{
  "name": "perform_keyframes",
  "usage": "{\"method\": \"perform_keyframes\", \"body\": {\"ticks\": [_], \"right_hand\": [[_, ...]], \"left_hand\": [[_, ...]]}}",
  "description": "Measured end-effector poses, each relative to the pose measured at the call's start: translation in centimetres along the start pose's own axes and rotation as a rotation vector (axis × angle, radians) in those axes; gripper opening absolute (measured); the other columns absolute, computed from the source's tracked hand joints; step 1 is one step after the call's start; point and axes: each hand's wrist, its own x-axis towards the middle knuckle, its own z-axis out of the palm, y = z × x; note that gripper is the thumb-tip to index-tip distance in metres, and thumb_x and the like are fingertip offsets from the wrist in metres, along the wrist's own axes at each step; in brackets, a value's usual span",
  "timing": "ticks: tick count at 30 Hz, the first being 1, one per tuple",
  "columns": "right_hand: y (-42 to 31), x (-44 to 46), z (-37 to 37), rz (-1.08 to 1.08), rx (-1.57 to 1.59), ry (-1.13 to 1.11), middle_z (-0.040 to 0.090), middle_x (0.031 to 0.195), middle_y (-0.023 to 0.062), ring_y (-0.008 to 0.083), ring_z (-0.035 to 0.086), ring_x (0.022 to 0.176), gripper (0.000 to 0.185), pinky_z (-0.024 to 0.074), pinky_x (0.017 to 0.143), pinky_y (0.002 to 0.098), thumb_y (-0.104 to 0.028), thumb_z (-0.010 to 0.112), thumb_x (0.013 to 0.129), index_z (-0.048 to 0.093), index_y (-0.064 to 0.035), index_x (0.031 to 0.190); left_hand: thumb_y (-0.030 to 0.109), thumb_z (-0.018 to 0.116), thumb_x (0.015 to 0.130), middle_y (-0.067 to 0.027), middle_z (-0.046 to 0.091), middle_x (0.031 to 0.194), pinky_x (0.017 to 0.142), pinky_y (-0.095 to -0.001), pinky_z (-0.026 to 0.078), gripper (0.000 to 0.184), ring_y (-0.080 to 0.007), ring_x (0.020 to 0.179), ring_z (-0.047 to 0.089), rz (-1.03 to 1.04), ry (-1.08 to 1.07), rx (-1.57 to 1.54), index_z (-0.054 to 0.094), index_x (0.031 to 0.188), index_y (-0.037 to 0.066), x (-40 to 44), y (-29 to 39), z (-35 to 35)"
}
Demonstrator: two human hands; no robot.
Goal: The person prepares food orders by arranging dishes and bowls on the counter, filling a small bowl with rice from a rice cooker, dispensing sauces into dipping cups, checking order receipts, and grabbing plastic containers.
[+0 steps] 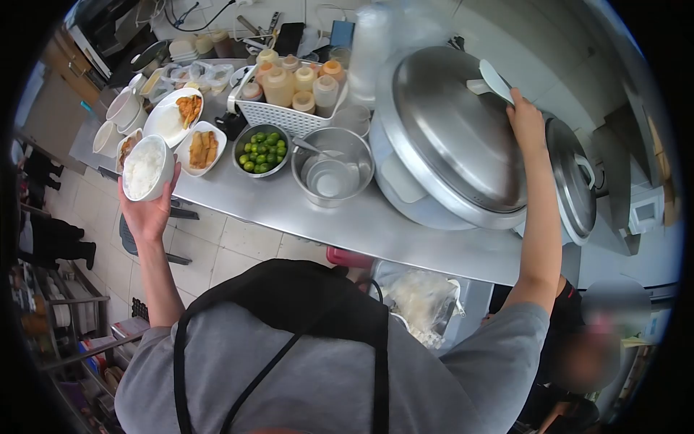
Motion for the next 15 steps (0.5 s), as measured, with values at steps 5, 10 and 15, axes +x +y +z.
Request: {"method": "perform_keyframes", "body": {"ticks": [5,10,15], "right_hand": [[-0.5,-0.5,0.8,0.076,-0.060,0.008,0.057,0.082,0.0172,0.0370,0.055,0.077,0.022,0.0431,0.066,0.0468,-0.016,0.053,0.078,0.042,-0.0097,0.097],[-1.6,-0.8,-0.6,0.293,-0.115,0.116,0.055,0.090,0.0167,0.0353,0.053,0.087,0.043,0.0428,0.073,0.0418,-0.028,0.057,0.077,0.044,-0.0161,0.116],[-11.1,-1.8,-6.5,0.181,0.296,0.035,0.055,0.096,0.0171,0.0326,0.053,0.091,0.041,0.0417,0.077,0.0359,-0.024,0.061,0.073,0.053,-0.0101,0.111]], "left_hand": [[0.048,0.036,0.083,-0.0234,0.017,0.133,0.084,-0.0523,0.041,0.062,-0.0439,0.122,0.014,0.001,0.015,-0.026,0.021,0.132,0.013,-2.6,5.0,-2.3],[0.049,0.036,0.083,-0.0222,0.018,0.133,0.086,-0.0512,0.040,0.062,-0.0426,0.122,0.016,0.033,0.046,-0.014,0.023,0.131,0.013,-6.1,12.2,-6.3],[0.051,0.033,0.083,-0.0233,0.018,0.133,0.086,-0.0515,0.040,0.063,-0.0436,0.122,0.017,0.122,0.097,0.001,0.023,0.131,0.012,-10.1,19.1,-10.1]]}}
